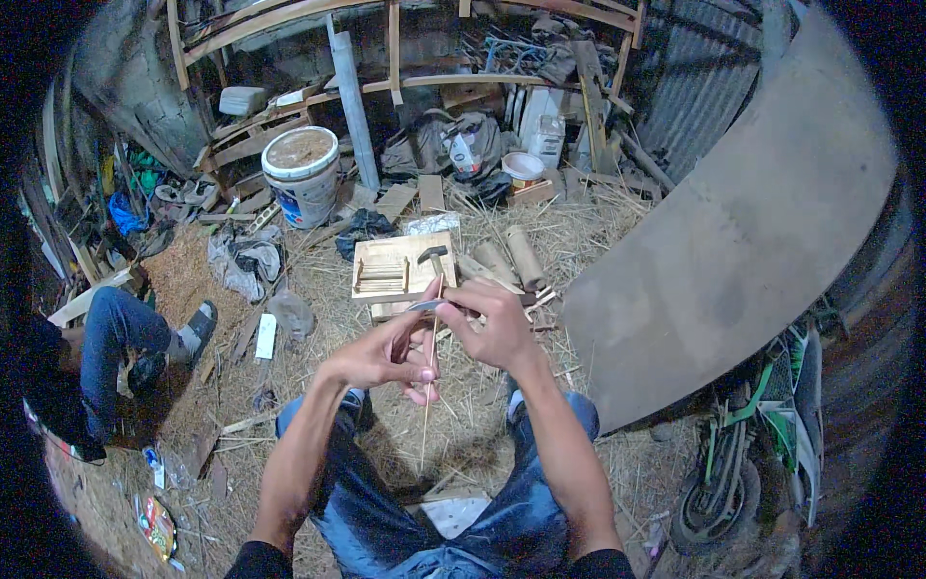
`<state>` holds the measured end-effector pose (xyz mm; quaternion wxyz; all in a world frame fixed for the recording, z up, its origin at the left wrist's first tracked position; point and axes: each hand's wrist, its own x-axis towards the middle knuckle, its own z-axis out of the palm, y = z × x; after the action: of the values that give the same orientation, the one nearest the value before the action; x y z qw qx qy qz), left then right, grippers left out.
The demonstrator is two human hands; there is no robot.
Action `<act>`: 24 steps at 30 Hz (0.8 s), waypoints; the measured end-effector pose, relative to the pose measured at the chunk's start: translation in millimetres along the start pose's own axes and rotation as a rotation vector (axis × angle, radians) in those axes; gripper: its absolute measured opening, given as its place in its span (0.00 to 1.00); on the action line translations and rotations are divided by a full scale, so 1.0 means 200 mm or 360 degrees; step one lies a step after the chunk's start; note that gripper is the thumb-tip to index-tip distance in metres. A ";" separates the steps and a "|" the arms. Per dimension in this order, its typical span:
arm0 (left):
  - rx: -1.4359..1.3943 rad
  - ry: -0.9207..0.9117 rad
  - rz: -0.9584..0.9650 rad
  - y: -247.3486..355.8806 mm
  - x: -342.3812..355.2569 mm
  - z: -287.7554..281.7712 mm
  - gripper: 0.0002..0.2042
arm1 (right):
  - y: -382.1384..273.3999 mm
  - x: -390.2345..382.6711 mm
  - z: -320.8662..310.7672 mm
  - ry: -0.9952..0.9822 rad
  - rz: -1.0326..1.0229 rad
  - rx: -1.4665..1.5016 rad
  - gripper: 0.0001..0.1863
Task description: The person uses a small knife to sharpen and shape thin strips of wood or bamboo, while assembling components on a wooden block.
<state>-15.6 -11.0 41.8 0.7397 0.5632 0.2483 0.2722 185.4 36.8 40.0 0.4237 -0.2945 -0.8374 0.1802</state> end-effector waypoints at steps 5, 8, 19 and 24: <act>0.0006 0.0000 -0.0029 0.00 0.00 -0.01 0.49 | 0.02 0.03 0.00 0.0018 -0.0015 -0.0017 0.10; -0.0021 0.0006 -0.0035 0.00 0.00 -0.02 0.48 | 0.05 0.03 0.00 0.0084 0.0012 -0.0018 0.10; 0.0032 -0.0065 0.0071 0.04 -0.02 0.00 0.49 | 0.09 0.01 -0.01 0.0324 0.0096 0.0163 0.11; -0.0044 -0.0083 -0.0014 0.01 -0.01 0.01 0.51 | 0.02 -0.01 0.03 0.0033 -0.0099 0.0090 0.09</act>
<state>-16.1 -13.2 45.0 0.7549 0.5586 0.2276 0.2575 183.2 38.8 33.9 0.4459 -0.2580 -0.8364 0.1874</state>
